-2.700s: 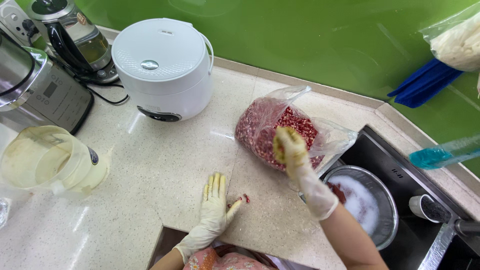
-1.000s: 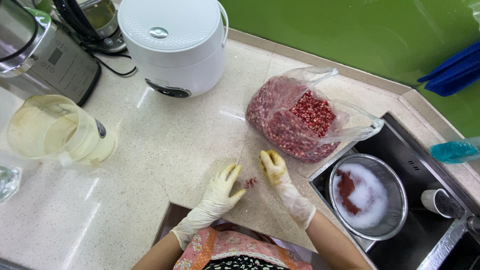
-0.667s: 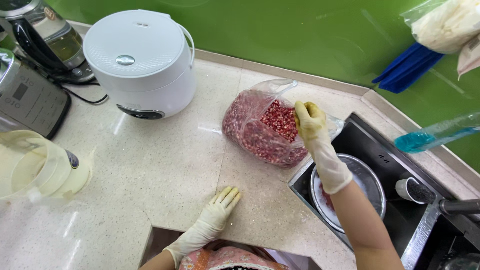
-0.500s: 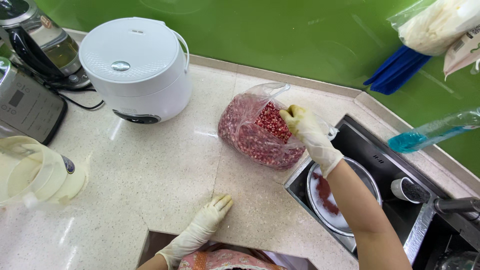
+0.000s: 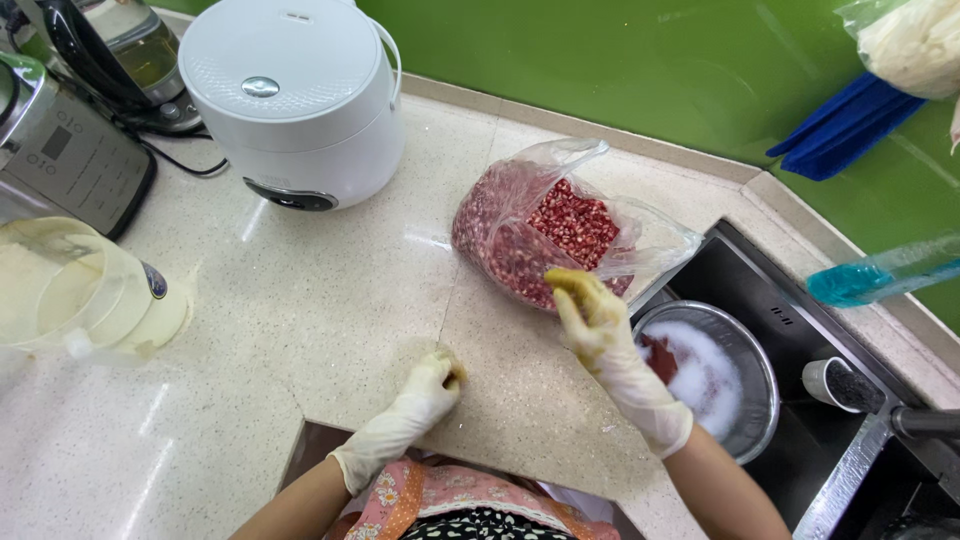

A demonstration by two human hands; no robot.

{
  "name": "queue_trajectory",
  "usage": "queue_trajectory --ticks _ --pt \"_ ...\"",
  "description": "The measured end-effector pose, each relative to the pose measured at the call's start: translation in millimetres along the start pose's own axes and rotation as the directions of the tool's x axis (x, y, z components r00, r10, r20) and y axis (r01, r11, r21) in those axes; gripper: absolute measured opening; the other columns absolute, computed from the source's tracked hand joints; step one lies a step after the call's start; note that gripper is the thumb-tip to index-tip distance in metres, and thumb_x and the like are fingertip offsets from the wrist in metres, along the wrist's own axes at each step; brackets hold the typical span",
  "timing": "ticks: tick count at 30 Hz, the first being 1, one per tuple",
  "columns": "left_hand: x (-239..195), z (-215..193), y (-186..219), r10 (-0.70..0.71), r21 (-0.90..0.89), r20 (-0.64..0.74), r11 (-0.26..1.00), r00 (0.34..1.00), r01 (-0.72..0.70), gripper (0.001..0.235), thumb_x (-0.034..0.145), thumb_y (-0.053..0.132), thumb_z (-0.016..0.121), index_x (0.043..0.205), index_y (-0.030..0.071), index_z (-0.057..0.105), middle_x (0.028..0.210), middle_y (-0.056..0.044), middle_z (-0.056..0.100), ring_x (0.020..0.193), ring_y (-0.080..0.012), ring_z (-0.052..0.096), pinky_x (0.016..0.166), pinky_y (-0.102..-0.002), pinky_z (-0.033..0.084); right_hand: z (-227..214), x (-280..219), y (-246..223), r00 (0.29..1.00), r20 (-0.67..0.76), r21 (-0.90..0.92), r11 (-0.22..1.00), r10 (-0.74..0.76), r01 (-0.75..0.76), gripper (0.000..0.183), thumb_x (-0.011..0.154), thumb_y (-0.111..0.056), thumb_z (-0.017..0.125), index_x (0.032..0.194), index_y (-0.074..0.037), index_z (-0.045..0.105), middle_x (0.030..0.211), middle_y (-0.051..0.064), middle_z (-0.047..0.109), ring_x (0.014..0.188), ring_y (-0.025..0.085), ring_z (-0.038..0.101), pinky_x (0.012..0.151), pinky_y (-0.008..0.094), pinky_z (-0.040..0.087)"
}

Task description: The person puts on gloves, pours pomegranate seeds from a colander into a plastic bag, and picks up spilled seeds from the floor by hand.

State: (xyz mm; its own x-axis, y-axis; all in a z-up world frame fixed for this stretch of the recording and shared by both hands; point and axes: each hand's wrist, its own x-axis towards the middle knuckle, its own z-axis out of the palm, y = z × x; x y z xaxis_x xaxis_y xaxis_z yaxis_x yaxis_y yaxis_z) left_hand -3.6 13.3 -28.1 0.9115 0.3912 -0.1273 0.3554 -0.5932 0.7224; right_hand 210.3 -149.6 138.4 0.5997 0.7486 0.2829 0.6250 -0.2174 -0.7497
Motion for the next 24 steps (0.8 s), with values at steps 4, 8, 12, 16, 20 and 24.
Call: queue_trajectory --ticks 4,8,12,16,20,24 --pt "1 -49 18 -0.452 -0.576 0.223 0.654 0.864 0.491 0.02 0.084 0.002 0.069 0.099 0.013 0.075 0.104 -0.004 0.075 0.094 -0.0186 0.067 0.087 -0.034 0.055 33 -52 24 0.975 0.083 0.076 0.974 0.206 -0.212 0.025 0.096 -0.013 0.06 0.116 -0.005 0.072 0.109 0.008 0.076 0.092 0.017 0.072 0.081 0.026 0.059" --pt "37 -79 42 -0.248 -0.942 0.321 0.012 0.914 0.334 0.015 0.087 -0.007 0.071 0.098 0.001 0.073 0.1 -0.013 0.071 0.086 -0.022 0.065 0.079 -0.035 0.058 46 -92 44 0.887 0.147 0.186 0.868 0.438 -0.46 0.027 0.096 -0.016 0.061 0.116 -0.003 0.075 0.096 0.009 0.077 0.085 0.017 0.068 0.074 0.027 0.053" --pt "97 -100 106 0.048 -0.965 0.19 -0.173 0.981 0.196 0.017 0.084 -0.012 0.068 0.098 -0.002 0.071 0.101 -0.015 0.071 0.086 -0.0212 0.068 0.08 -0.028 0.06 43 -108 63 0.909 0.114 0.22 0.882 0.402 -0.417 0.026 0.096 -0.017 0.061 0.115 -0.004 0.074 0.095 0.006 0.079 0.088 0.012 0.073 0.079 0.025 0.055" --pt "164 -97 167 0.003 -0.997 0.064 0.036 0.998 0.064 0.018 0.084 -0.006 0.071 0.101 -0.001 0.072 0.101 -0.013 0.074 0.088 -0.0213 0.071 0.081 -0.031 0.061 37 -106 81 0.908 0.083 0.435 0.805 0.41 -0.403 0.027 0.097 -0.017 0.06 0.117 -0.004 0.073 0.098 0.005 0.077 0.09 0.011 0.07 0.078 0.026 0.054" --pt "186 -92 189 -0.016 -0.687 -0.123 0.723 0.992 -0.073 0.021 0.092 0.01 0.073 0.111 0.003 0.077 0.101 -0.006 0.079 0.092 -0.016 0.071 0.08 -0.026 0.056 22 -104 82 0.901 0.083 0.433 0.799 0.426 -0.418 0.028 0.099 -0.017 0.061 0.119 -0.004 0.074 0.094 0.008 0.077 0.084 0.012 0.066 0.077 0.027 0.053" --pt "184 -104 204 0.112 -0.354 -0.204 0.918 0.973 -0.18 0.026 0.093 0.013 0.071 0.117 0.007 0.077 0.104 -0.002 0.077 0.09 -0.0143 0.072 0.08 -0.025 0.057 -8 -85 62 0.844 -0.253 0.195 0.88 0.472 -0.434 0.032 0.09 -0.024 0.072 0.114 -0.003 0.073 0.092 0.008 0.075 0.08 0.012 0.068 0.073 0.027 0.056"
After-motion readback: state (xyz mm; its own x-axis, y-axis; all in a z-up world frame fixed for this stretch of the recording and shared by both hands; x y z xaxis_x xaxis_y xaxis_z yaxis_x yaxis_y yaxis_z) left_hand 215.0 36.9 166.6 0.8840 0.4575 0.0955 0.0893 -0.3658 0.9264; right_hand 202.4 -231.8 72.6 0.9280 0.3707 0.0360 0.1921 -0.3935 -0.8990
